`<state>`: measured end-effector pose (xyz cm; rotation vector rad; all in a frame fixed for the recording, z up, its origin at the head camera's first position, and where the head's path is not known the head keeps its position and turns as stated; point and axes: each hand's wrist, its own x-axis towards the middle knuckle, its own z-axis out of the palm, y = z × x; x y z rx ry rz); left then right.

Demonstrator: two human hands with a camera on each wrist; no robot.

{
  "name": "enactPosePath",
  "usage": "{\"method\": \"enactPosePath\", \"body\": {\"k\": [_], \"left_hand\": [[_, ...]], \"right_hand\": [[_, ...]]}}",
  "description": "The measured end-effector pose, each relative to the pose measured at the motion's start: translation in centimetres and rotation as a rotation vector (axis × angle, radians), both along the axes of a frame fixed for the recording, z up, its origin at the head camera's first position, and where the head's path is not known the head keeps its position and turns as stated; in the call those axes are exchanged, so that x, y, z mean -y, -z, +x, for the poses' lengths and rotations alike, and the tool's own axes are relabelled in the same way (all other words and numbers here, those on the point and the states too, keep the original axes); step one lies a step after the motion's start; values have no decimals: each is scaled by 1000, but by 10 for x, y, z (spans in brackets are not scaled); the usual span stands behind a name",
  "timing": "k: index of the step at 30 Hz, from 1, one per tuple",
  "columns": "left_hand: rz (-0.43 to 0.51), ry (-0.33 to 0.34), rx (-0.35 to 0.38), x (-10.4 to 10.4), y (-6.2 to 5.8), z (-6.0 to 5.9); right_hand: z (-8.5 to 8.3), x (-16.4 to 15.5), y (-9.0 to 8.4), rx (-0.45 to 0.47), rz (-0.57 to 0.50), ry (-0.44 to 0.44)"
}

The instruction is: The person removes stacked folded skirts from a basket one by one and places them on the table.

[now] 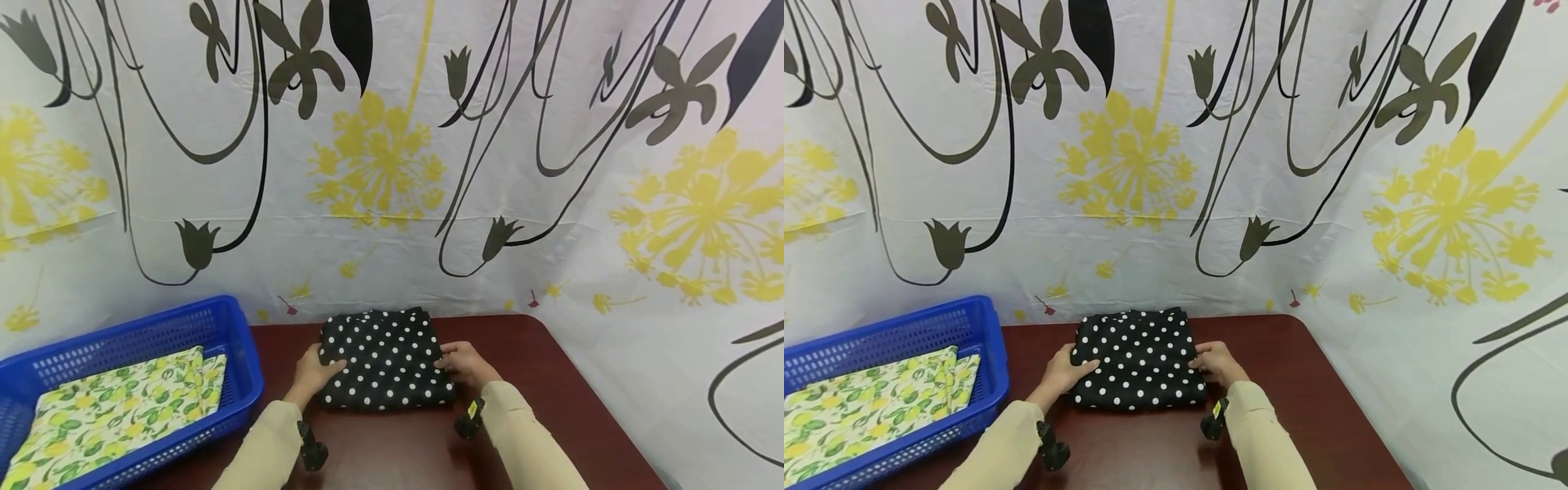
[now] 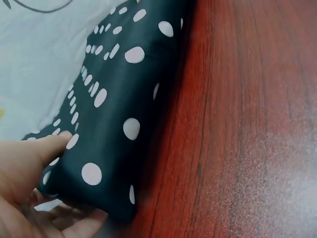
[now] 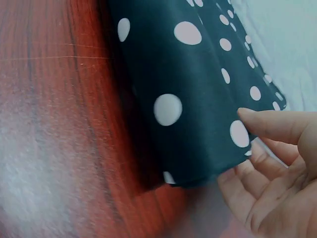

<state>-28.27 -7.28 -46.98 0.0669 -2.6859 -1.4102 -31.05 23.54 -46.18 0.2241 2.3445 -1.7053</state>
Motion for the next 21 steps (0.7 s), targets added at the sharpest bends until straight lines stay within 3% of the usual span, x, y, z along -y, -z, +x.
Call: {"method": "enactPosePath", "body": {"k": [12, 21], "left_hand": [[5, 11, -5, 5, -10, 12], [52, 30, -89, 6, -22, 31]], "right_hand": [[3, -7, -26, -21, 86, -47], [12, -12, -53, -75, 109, -146]]}}
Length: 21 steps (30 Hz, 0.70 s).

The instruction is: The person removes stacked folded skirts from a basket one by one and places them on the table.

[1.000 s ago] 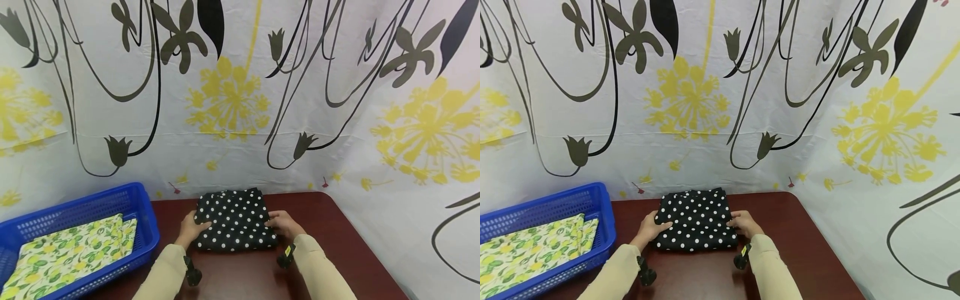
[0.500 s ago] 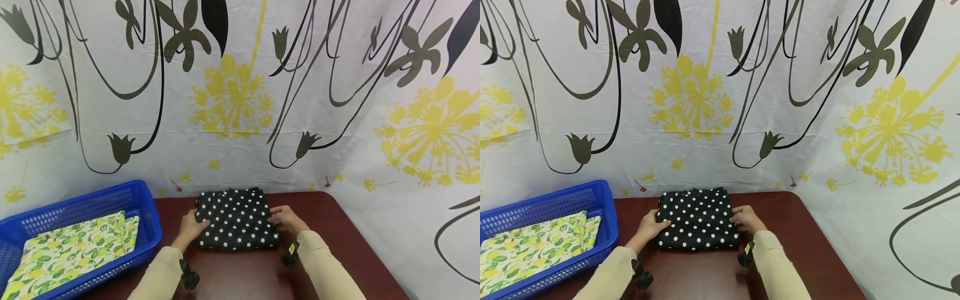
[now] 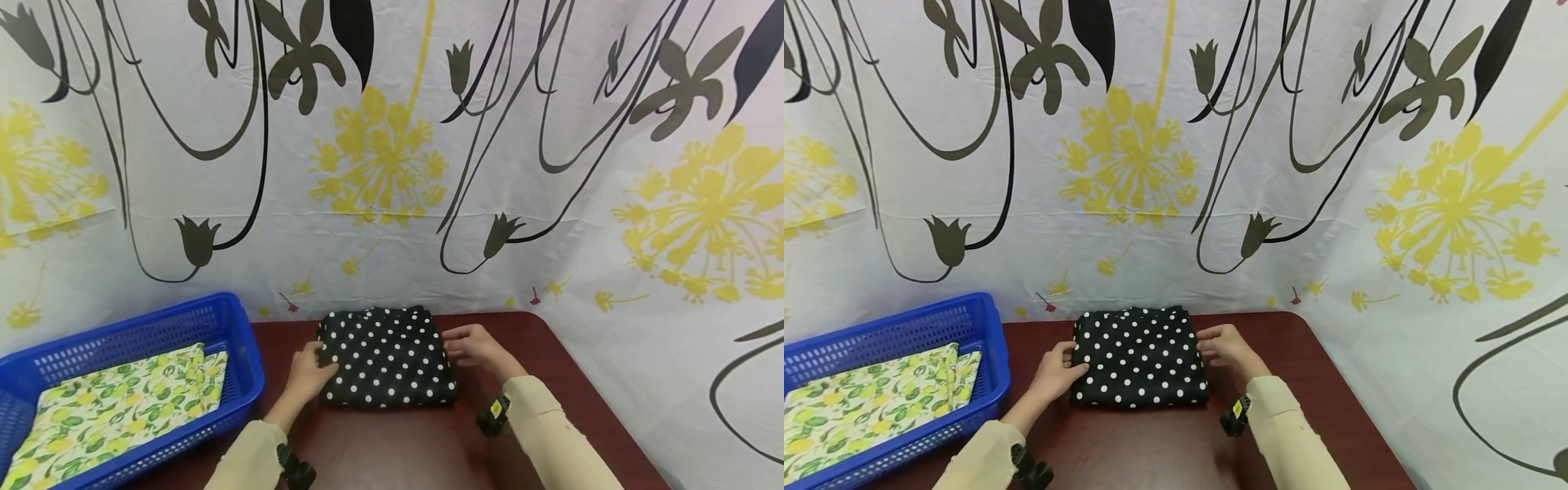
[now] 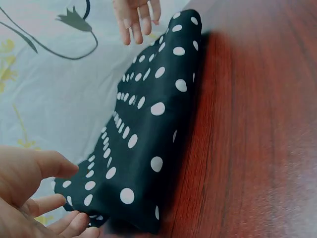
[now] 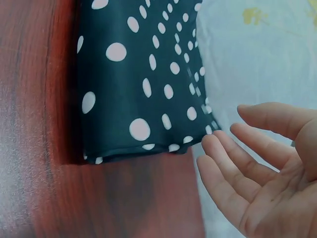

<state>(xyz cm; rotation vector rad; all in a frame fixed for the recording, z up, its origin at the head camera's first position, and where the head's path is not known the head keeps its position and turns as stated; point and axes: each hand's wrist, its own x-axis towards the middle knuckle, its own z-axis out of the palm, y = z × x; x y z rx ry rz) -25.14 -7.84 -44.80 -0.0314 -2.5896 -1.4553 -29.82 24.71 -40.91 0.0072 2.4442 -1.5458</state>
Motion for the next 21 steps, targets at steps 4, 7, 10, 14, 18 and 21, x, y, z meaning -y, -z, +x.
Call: {"method": "enactPosePath", "body": {"k": [4, 7, 10, 14, 18, 21], "left_hand": [[49, 25, -35, 2, -6, 14], [73, 76, -36, 4, -15, 25], [71, 135, -30, 10, -28, 37], [38, 201, -23, 23, -46, 50], [7, 237, -21, 38, -62, 60], [-15, 249, -37, 50, -72, 65]], "right_hand": [[5, 5, -11, -23, -9, -66], [9, 15, -19, -53, -5, -138], [14, 29, -26, -87, -1, -214], [19, 48, -32, -126, -13, -310], [22, 67, -36, -158, -20, -380], [24, 83, -39, -157, -36, -411]]}}
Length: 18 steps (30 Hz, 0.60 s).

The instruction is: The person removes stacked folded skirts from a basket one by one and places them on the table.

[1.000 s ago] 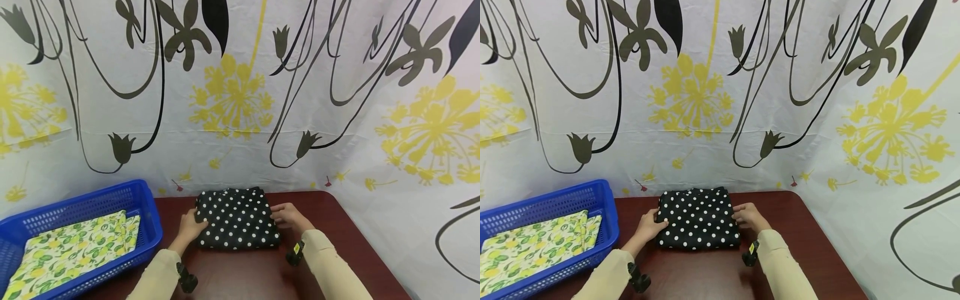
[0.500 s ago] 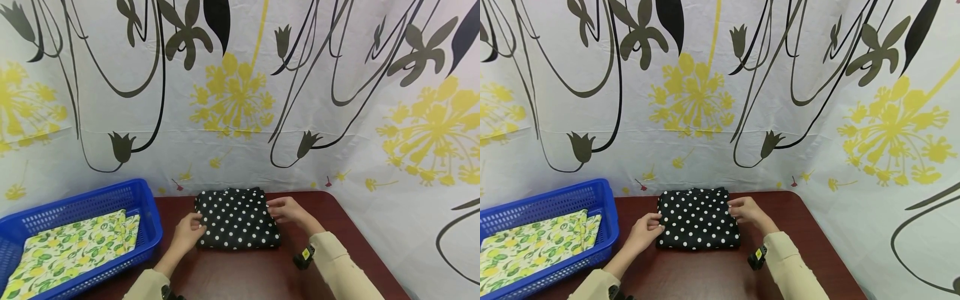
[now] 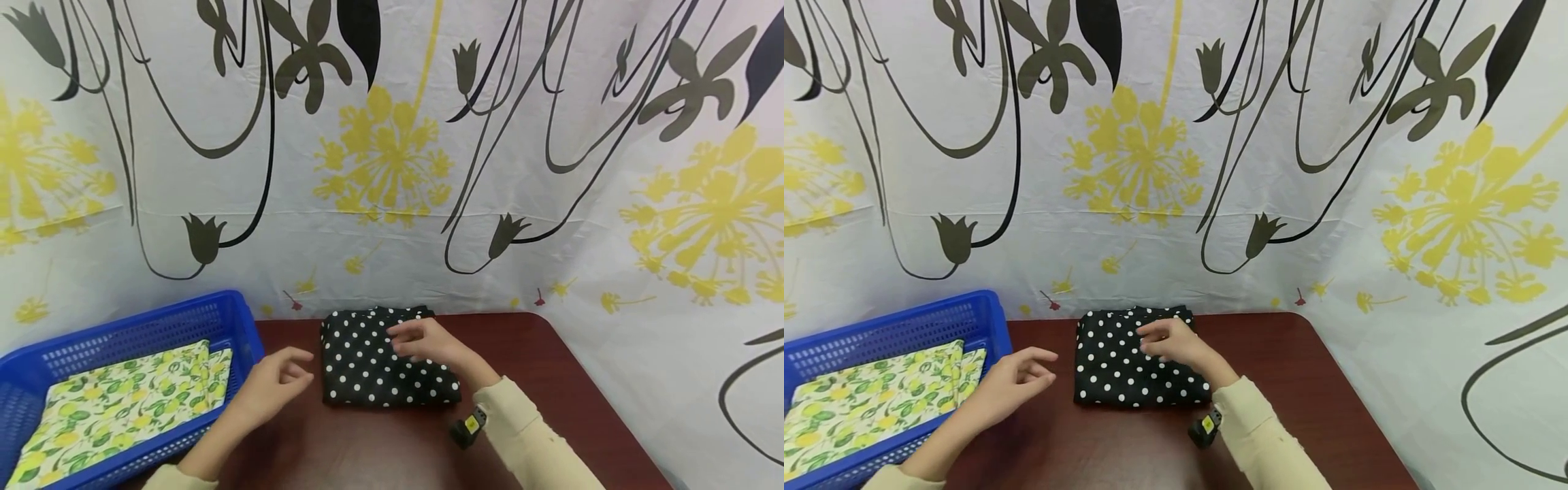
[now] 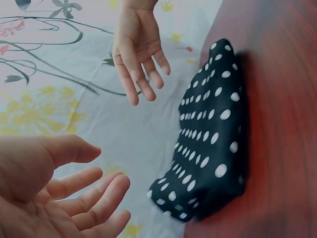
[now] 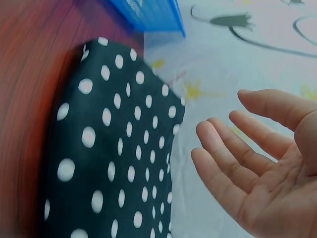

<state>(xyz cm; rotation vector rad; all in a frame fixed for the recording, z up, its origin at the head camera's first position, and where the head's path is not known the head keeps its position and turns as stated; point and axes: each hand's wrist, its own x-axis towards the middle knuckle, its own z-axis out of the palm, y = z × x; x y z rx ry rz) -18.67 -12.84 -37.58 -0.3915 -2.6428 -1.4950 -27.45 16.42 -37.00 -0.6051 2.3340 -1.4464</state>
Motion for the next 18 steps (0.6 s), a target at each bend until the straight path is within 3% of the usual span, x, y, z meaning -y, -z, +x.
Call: {"method": "enactPosePath", "body": {"k": [5, 13, 18], "left_hand": [[-37, -8, 10, 24, -12, 5], [-166, -97, -4, 69, -23, 11], [-207, -79, 7, 99, -31, 13]], "right_hand": [[0, 29, -5, 24, -42, -36], [-2, 80, -20, 36, 3, -110], [-4, 110, -26, 34, 31, -170]]}}
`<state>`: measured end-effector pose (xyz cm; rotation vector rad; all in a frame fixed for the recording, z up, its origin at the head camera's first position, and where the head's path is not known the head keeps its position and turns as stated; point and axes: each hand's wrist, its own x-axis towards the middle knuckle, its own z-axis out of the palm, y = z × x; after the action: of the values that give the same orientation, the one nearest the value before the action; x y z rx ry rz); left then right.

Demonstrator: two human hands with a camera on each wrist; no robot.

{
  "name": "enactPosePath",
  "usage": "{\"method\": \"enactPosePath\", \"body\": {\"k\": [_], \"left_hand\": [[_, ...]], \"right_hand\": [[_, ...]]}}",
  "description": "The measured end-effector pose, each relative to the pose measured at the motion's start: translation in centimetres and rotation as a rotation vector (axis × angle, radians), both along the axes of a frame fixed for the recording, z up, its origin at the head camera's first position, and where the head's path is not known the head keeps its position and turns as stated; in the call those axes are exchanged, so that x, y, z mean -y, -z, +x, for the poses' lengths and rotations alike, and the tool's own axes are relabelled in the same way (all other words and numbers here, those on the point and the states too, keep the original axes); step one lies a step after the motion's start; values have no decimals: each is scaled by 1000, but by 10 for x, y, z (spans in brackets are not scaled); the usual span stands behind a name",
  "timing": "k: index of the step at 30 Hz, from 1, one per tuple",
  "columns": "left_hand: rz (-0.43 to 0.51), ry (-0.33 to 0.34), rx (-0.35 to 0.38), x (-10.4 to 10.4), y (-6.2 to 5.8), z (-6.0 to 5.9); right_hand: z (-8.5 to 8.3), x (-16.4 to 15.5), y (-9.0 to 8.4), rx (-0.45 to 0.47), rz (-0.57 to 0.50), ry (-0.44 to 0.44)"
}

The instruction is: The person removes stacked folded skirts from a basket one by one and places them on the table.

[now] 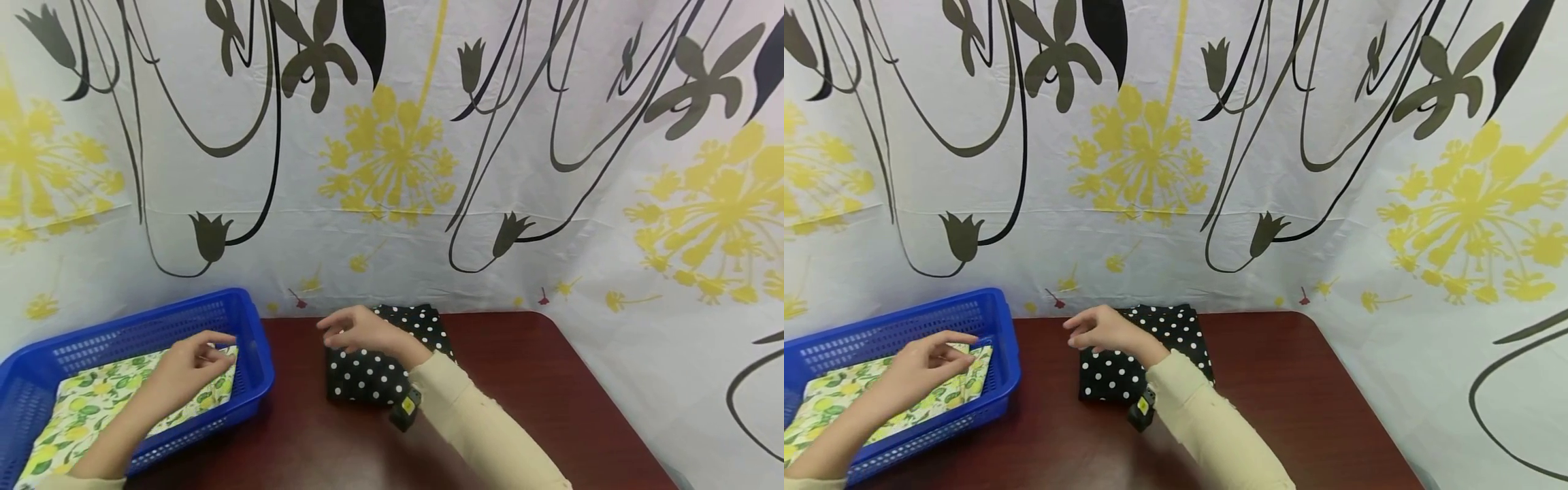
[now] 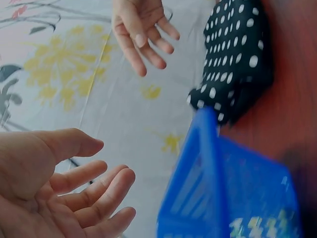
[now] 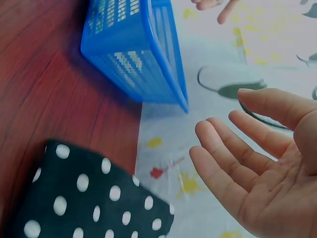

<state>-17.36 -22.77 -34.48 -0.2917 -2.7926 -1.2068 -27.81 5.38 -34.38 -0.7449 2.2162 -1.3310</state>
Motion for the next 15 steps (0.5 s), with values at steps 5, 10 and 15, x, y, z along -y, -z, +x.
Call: {"method": "enactPosePath", "body": {"k": [5, 10, 15], "left_hand": [[-100, -21, -2, 28, -9, -4], [-224, -67, 13, 55, -14, -9], [-288, -87, 86, 82, -17, -18]], "right_hand": [[-3, 26, -5, -9, 19, -51], [-9, 47, -10, 32, 26, -93], [-15, 66, -16, 74, 55, -114]]}}
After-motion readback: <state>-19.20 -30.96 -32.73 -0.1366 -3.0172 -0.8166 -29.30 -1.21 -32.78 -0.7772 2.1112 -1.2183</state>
